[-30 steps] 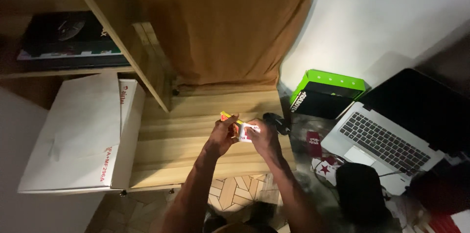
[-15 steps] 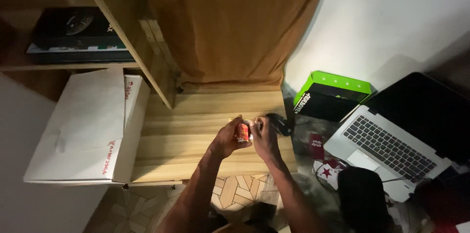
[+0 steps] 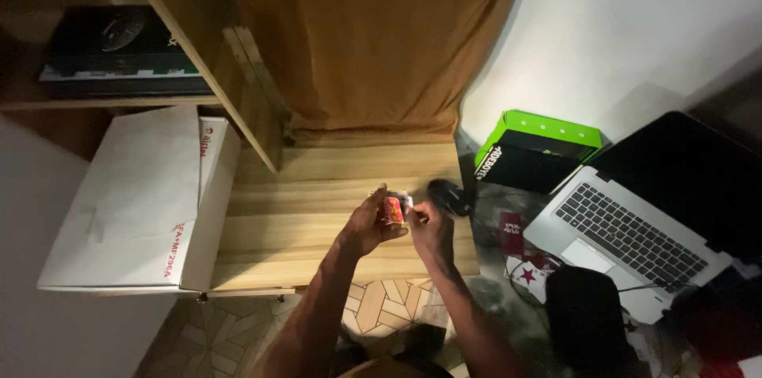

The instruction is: Organizing various items on a desk, including playing cards, electronics boxes, and a remote.

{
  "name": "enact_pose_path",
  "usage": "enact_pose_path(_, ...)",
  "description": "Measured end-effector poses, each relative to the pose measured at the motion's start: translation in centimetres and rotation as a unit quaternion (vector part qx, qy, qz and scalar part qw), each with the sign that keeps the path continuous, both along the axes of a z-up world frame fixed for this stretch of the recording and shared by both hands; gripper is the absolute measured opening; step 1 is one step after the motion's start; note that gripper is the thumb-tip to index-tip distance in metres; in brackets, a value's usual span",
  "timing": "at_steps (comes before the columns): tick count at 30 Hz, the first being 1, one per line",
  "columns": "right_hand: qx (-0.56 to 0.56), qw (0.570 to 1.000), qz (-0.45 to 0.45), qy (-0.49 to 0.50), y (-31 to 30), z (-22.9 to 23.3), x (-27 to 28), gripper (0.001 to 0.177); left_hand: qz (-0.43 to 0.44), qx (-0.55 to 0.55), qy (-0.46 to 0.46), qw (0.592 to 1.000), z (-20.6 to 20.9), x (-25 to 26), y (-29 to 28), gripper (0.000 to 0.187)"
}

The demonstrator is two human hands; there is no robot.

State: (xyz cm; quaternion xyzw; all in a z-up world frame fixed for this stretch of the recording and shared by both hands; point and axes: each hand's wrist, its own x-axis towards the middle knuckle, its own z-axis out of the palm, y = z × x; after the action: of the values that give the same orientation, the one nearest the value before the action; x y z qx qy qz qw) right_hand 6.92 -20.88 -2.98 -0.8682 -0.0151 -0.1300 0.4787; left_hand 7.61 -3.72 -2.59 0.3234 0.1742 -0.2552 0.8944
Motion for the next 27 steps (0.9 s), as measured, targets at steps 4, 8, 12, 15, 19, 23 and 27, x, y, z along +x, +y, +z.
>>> enact_pose_path(4,-0.038,0.996,0.036,-0.065,0.0,0.7,-0.3,0.027,-0.009,0.028,-0.002,1.0,0.3,0.2,0.4,0.047)
enact_pose_path(8,0.044,0.988,0.02,0.145,0.0,2.6,-0.1,0.037,0.003,0.034,0.001,0.999,0.4,-0.1,1.2,0.044)
enact_pose_path(12,0.139,0.963,0.042,0.228,-0.1,1.5,-0.2,0.033,-0.002,0.035,-0.005,0.999,0.4,-0.3,1.4,0.045)
enact_pose_path(15,0.123,0.955,0.009,0.269,0.6,3.8,-1.0,0.035,0.007,0.049,0.015,0.999,-1.7,-0.2,2.1,0.047)
enact_pose_path(19,0.143,0.946,0.055,0.286,0.2,-0.8,-1.0,0.029,-0.019,0.059,-0.006,0.998,-1.9,-1.5,3.1,0.043)
enact_pose_path(23,0.113,0.939,0.042,0.323,0.0,-3.1,-1.4,0.029,-0.056,0.32,-0.289,0.9,-5.5,-1.8,4.2,0.06)
enact_pose_path(27,0.127,0.919,0.058,0.368,0.4,-3.2,-2.7,0.026,-0.049,0.255,-0.038,0.965,-11.1,-1.1,4.5,0.064)
